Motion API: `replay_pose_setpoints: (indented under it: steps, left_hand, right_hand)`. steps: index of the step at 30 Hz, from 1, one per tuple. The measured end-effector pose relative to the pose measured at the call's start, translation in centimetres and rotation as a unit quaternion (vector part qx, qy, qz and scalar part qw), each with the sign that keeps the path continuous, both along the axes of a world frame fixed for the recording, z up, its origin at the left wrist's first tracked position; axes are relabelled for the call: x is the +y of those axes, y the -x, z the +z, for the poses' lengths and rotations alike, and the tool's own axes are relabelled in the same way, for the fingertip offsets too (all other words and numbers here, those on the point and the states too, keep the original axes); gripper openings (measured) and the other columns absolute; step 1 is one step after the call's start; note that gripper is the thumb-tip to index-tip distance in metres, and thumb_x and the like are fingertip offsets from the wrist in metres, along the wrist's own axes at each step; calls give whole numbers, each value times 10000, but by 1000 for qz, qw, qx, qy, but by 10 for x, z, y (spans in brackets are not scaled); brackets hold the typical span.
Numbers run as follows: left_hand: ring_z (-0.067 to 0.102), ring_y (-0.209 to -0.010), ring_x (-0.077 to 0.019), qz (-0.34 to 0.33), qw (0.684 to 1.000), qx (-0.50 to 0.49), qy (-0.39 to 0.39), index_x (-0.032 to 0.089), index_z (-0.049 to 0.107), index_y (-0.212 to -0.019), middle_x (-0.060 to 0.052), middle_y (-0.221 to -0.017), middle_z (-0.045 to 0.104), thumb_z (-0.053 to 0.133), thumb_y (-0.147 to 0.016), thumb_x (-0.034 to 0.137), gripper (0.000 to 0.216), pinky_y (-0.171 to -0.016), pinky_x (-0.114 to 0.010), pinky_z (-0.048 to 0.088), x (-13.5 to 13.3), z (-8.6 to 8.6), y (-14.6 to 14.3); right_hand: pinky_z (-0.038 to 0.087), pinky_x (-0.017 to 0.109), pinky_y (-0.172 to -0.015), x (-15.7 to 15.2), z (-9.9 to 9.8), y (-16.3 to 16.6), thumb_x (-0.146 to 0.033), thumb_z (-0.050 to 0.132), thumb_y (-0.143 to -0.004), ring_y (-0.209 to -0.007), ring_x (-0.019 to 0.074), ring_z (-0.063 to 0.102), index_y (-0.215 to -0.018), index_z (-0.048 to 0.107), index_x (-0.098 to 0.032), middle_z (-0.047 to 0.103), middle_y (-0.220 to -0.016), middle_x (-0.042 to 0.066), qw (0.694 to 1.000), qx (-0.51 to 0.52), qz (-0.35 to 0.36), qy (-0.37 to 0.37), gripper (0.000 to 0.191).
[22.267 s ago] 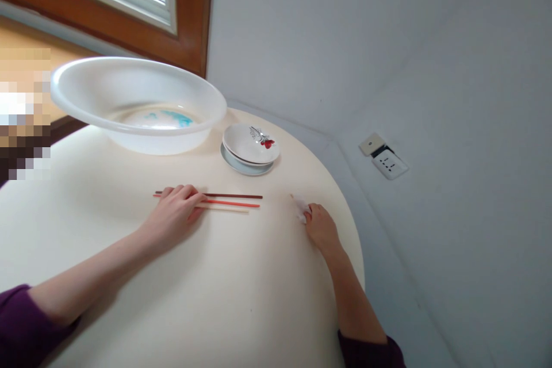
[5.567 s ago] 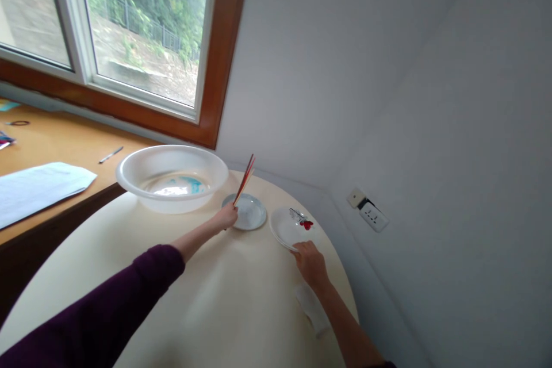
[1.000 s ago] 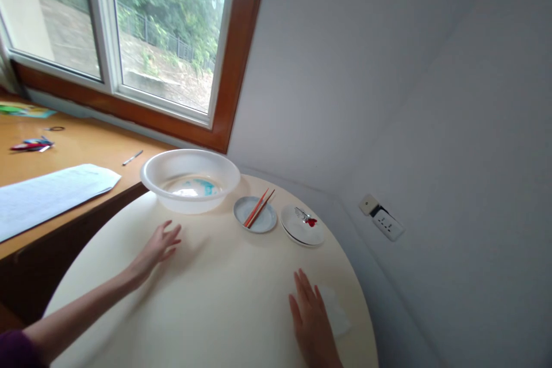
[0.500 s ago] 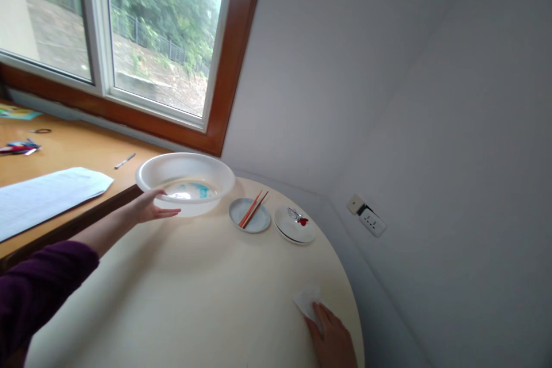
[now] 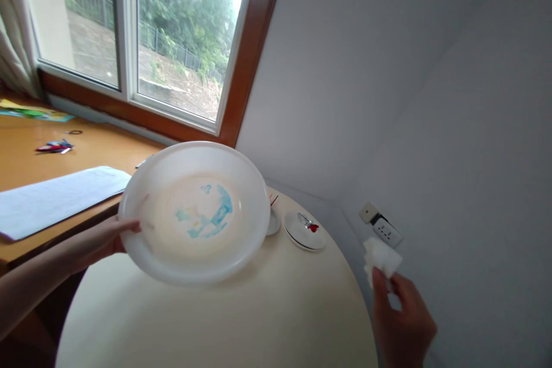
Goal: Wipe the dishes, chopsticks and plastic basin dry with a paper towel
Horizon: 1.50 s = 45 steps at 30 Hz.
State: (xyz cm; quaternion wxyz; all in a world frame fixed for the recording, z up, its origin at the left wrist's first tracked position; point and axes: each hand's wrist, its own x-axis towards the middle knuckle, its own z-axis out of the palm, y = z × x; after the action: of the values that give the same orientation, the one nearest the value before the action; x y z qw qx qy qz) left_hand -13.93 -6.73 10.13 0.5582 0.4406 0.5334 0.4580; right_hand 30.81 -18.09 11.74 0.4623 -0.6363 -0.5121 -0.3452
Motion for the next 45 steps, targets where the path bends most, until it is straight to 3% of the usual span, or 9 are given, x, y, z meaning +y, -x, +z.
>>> replay_pose_setpoints:
  steps: [5,8,11,13,20,28,36,39,45]
  left_hand:
    - [650,-897,-303,-34,999,-11,26,182,371,-1339,-60,-1007,706,577,-631,371,762,-660,-347,572,-33,10,-21]
    - [659,-875,-299,-57,996,-16,63,150,333,-1358,-67,-960,720,572,-614,347,806,-683,-351,565,-44,12,-33]
    - [669,-849,-289,-77,993,-18,83,160,305,-1376,-54,-949,725,549,-612,343,822,-679,-345,560,-52,14,-42]
    - [676,-825,-285,-86,992,-26,89,168,288,-1383,-51,-941,727,552,-616,361,833,-678,-349,560,-56,14,-46]
    - [649,-923,-304,-189,977,18,98,144,455,-1284,-75,-1010,710,619,-575,431,781,-794,-380,537,-56,17,-54]
    - [586,-1052,-297,-269,955,128,-8,213,569,-1207,-32,-1156,652,570,-651,419,594,-909,-398,470,-56,5,-58]
    - [624,-992,-304,-335,906,231,-119,234,608,-1180,-37,-1044,702,486,-711,338,496,-859,-401,500,-63,13,-74]
    - [608,-1023,-308,-343,888,279,-124,235,613,-1174,-36,-1032,706,468,-709,329,496,-879,-398,486,-67,20,-78]
    - [611,-1011,-316,-337,889,281,-131,239,547,-1250,-41,-1029,708,471,-704,343,560,-827,-385,520,-72,10,-72]
  right_hand:
    - [465,254,-602,19,48,70,-255,538,-836,-613,147,576,-767,575,-177,602,-672,33,979,-93,105,-148,110]
    - [474,348,-834,27,39,101,-287,484,-869,-1000,217,585,-1095,571,-173,635,-1057,120,942,-177,263,107,268]
    - [393,420,-970,23,24,111,-359,525,-849,-1155,251,502,-1248,503,-217,548,-1261,108,823,-206,350,397,424]
    - [384,391,-984,16,17,109,-344,560,-837,-1144,236,511,-1253,502,-226,562,-1251,87,772,-181,371,482,437]
    - [457,318,-807,12,15,118,-226,511,-864,-916,205,604,-947,625,-173,660,-977,63,718,-235,364,545,151]
    - [471,303,-648,23,-18,147,-291,524,-835,-768,213,635,-911,626,-129,665,-877,94,633,-350,374,580,206]
    - [411,227,-540,60,-24,188,-193,539,-801,-717,171,619,-811,665,-112,689,-840,82,509,-360,445,643,150]
    - [419,216,-609,81,-10,191,-186,530,-802,-731,148,596,-808,648,-137,675,-855,45,550,-297,488,609,128]
    - [412,213,-756,115,12,155,-104,443,-819,-820,117,563,-938,616,-156,644,-939,30,738,-73,496,451,216]
